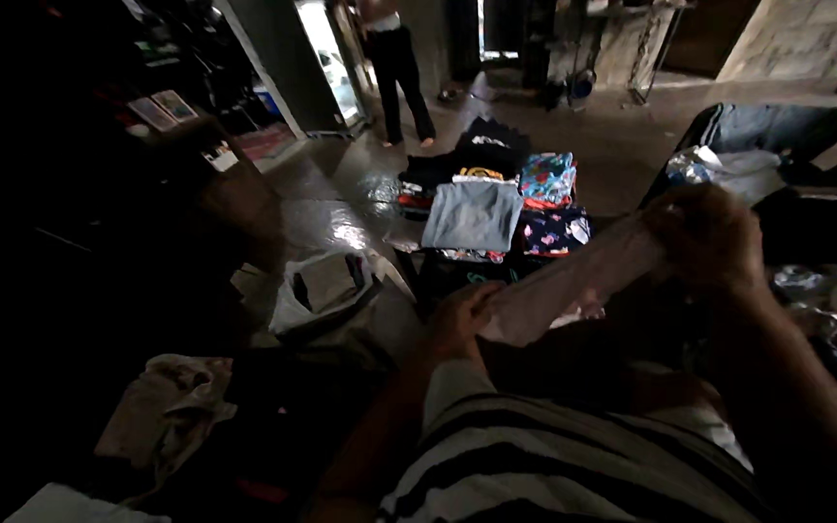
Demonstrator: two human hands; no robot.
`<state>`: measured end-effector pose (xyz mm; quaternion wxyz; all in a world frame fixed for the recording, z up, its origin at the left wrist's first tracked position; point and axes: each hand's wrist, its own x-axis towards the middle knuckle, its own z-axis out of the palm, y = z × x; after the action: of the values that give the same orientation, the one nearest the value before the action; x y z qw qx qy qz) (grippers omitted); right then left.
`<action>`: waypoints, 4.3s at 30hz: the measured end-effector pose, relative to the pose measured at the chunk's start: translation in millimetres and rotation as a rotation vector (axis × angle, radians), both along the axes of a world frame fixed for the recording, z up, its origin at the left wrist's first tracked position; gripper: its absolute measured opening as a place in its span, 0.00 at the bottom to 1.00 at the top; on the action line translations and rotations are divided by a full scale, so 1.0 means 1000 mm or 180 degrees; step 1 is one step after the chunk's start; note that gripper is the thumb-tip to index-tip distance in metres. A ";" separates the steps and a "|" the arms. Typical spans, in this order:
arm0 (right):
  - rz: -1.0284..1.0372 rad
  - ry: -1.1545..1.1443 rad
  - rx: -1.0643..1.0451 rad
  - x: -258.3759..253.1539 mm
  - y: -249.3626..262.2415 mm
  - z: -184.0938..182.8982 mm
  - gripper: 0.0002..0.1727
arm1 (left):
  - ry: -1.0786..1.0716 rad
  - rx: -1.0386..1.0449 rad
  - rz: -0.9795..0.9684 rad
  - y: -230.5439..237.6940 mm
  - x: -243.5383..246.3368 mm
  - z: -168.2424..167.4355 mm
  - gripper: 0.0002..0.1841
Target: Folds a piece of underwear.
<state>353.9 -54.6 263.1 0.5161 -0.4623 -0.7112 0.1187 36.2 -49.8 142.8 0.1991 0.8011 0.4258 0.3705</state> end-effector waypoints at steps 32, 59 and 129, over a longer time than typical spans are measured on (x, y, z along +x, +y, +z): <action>0.0239 0.0362 -0.0900 -0.003 0.060 -0.062 0.15 | -0.0633 -0.0370 0.0011 0.010 -0.059 0.034 0.08; -0.0111 0.0368 -0.1635 0.006 0.064 -0.099 0.17 | -0.0893 -0.0617 0.1006 -0.001 -0.067 0.035 0.10; 0.0772 -0.0378 -0.1740 0.011 0.057 -0.106 0.16 | -0.0106 -0.0090 0.1143 -0.016 -0.095 -0.021 0.15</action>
<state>365.3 2.4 157.0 0.3121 -0.5019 -0.7319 0.3392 -58.9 -65.5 122.1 0.1481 0.7030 0.5638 0.4074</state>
